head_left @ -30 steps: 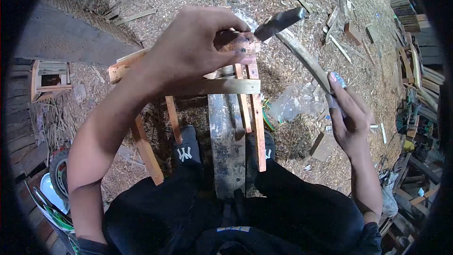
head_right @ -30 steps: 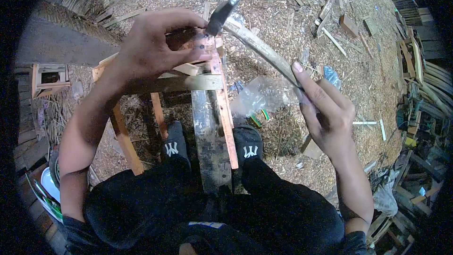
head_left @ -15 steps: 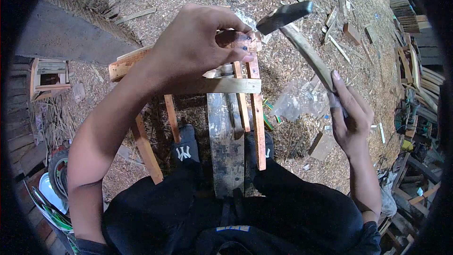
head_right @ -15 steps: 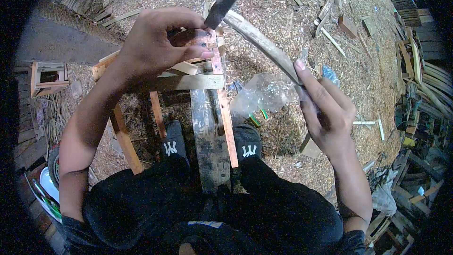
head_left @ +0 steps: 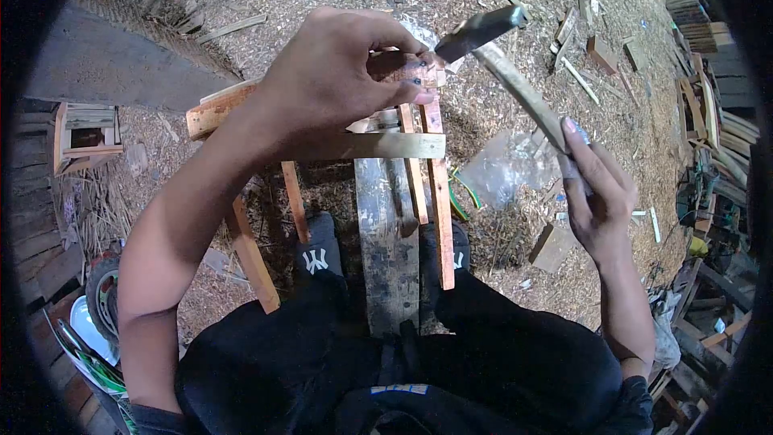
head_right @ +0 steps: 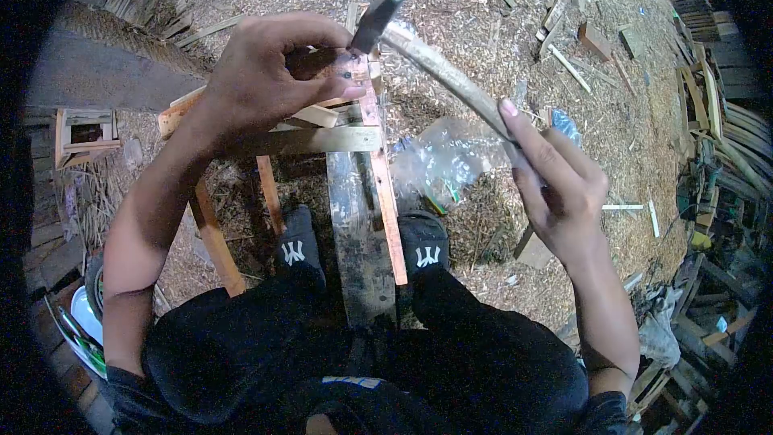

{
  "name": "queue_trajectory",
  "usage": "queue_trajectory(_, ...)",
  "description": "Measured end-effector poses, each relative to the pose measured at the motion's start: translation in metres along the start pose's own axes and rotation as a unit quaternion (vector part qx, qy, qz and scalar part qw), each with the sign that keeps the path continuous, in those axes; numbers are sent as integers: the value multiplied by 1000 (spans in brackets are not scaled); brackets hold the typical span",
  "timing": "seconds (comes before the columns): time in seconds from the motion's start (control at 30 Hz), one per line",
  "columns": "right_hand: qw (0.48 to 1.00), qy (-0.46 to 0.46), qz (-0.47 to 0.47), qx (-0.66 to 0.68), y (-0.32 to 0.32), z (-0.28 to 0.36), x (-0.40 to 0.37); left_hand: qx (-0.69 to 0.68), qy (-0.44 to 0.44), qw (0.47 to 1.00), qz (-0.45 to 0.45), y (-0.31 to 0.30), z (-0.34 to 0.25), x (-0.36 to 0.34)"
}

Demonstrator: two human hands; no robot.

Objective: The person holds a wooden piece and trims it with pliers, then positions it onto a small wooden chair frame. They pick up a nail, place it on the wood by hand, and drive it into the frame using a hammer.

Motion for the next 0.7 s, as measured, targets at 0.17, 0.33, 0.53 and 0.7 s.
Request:
queue_trajectory(0.17, 999, -24, -24, -5, -2, 2, 0, 24, 15, 1000, 14, 2, -1, 0)
queue_trajectory(0.33, 1000, 8, -8, 3, 2, -1, -3, 59, 34, 997, -36, 2, -2, -6)
queue_trajectory(0.53, 1000, -3, -9, 3, 2, -1, -2, 37, 32, 998, -35, -1, -2, -5)
queue_trajectory(0.7, 1000, 7, -1, -2, 0, 1, 0, 0, -24, 1000, -5, -1, 0, -3)
Point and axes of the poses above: each hand's wrist, its own x-axis towards the middle knuckle, its own y-axis out of the palm, z = x × y, the point moved 8 cm from there along x, towards the middle knuckle, and after that the axes turned 1 degree about z, right-handed, at the moved point
